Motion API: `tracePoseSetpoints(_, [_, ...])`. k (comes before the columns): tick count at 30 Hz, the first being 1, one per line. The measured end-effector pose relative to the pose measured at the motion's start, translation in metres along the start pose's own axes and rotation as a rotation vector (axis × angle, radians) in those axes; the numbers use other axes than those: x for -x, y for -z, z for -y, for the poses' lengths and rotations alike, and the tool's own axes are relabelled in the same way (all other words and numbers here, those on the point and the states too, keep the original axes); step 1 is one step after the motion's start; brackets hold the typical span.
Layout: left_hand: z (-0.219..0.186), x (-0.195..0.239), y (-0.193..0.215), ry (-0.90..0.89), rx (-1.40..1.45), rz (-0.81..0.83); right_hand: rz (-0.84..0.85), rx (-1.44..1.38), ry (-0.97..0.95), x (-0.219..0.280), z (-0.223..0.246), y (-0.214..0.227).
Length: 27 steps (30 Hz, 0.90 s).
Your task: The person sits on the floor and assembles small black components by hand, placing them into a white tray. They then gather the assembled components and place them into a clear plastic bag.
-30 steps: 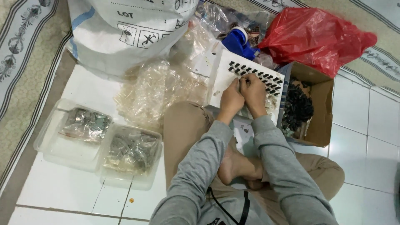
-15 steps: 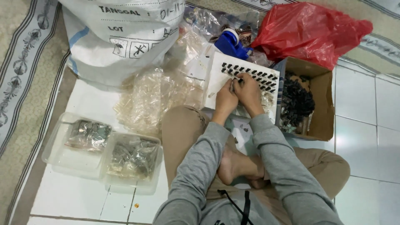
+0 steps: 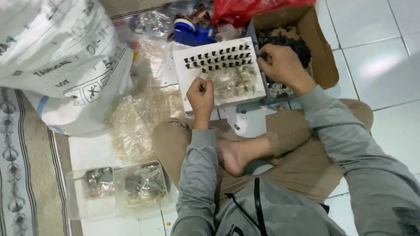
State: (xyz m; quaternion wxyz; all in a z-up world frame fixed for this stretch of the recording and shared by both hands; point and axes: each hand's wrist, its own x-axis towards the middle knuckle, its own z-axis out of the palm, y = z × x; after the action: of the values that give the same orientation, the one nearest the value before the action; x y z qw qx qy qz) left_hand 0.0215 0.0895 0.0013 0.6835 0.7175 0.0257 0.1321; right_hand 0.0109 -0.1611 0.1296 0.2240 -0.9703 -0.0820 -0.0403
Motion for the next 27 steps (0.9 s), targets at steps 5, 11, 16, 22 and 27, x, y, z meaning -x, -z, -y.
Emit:
tracePoseSetpoints(5, [-0.054,0.021,-0.015,-0.227,-0.125,0.271,0.073,0.087,-0.381,0.042,-0.132,0.024])
tracePoseSetpoints(11, [-0.069,0.046,-0.098,-0.523,-0.362,0.459,0.207,-0.175,-0.666,0.063,-0.242,-0.033])
tracePoseSetpoints(16, [-0.049,0.037,-0.187,-0.378,-0.601,0.705,0.167,-0.374,-0.624,0.024,-0.23,-0.041])
tracePoseSetpoints(22, [0.033,0.005,-0.273,-0.418,-0.916,0.759,0.236,-0.43,-0.595,0.019,-0.249,-0.058])
tracePoseSetpoints(27, [0.098,-0.01,-0.308,-0.591,-1.17,0.834,0.312,-0.4,-0.649,0.019,-0.25,-0.056])
